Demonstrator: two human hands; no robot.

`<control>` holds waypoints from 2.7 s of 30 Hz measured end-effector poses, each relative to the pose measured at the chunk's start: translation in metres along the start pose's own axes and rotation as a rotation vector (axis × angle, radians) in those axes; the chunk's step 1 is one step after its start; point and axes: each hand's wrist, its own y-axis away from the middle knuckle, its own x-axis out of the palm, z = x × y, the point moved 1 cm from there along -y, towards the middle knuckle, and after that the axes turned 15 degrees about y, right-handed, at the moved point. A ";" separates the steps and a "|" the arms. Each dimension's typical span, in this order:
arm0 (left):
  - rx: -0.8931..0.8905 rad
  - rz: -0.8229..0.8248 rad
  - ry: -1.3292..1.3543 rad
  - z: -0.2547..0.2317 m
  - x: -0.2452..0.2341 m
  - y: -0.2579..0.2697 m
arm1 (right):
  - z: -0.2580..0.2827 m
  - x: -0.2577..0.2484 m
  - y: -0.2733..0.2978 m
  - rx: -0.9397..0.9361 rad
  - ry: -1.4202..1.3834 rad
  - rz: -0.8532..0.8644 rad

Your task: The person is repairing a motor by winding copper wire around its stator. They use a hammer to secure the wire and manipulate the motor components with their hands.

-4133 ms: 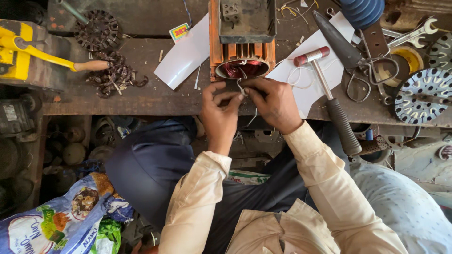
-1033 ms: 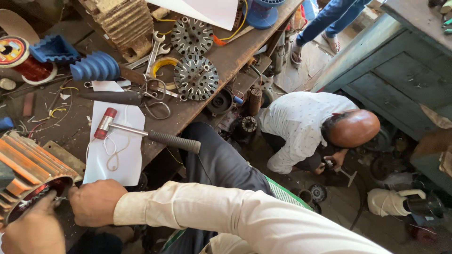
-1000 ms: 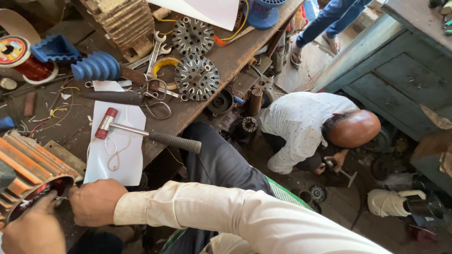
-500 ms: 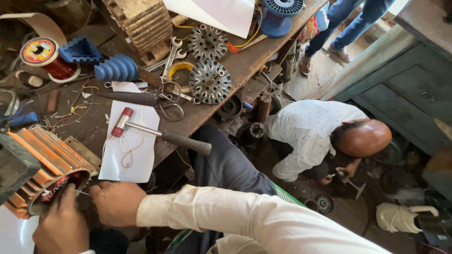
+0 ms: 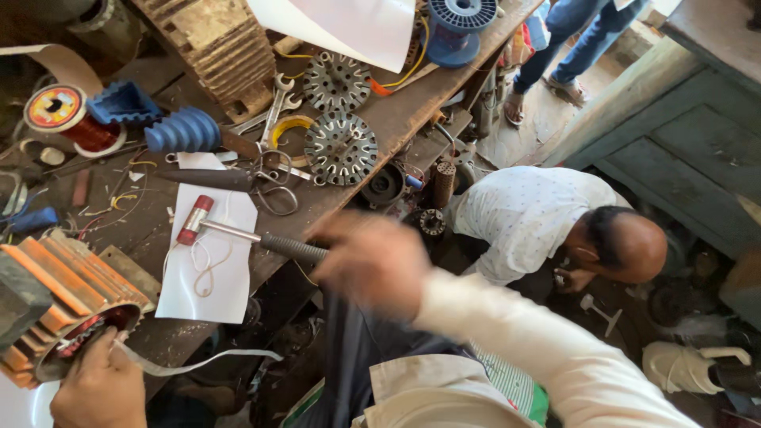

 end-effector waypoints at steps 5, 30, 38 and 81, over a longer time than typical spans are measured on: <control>-0.088 0.051 -0.002 0.004 -0.002 0.007 | -0.211 -0.109 0.024 0.881 -0.490 -0.406; -0.189 0.074 0.076 -0.021 -0.017 -0.020 | -0.203 -0.045 -0.030 0.655 -0.935 -0.662; -0.287 0.072 0.077 -0.050 -0.033 -0.040 | -0.079 0.102 -0.146 0.685 -1.155 -0.376; -0.473 -0.003 0.405 -0.052 -0.059 -0.043 | 0.150 0.234 -0.072 0.463 -0.670 0.823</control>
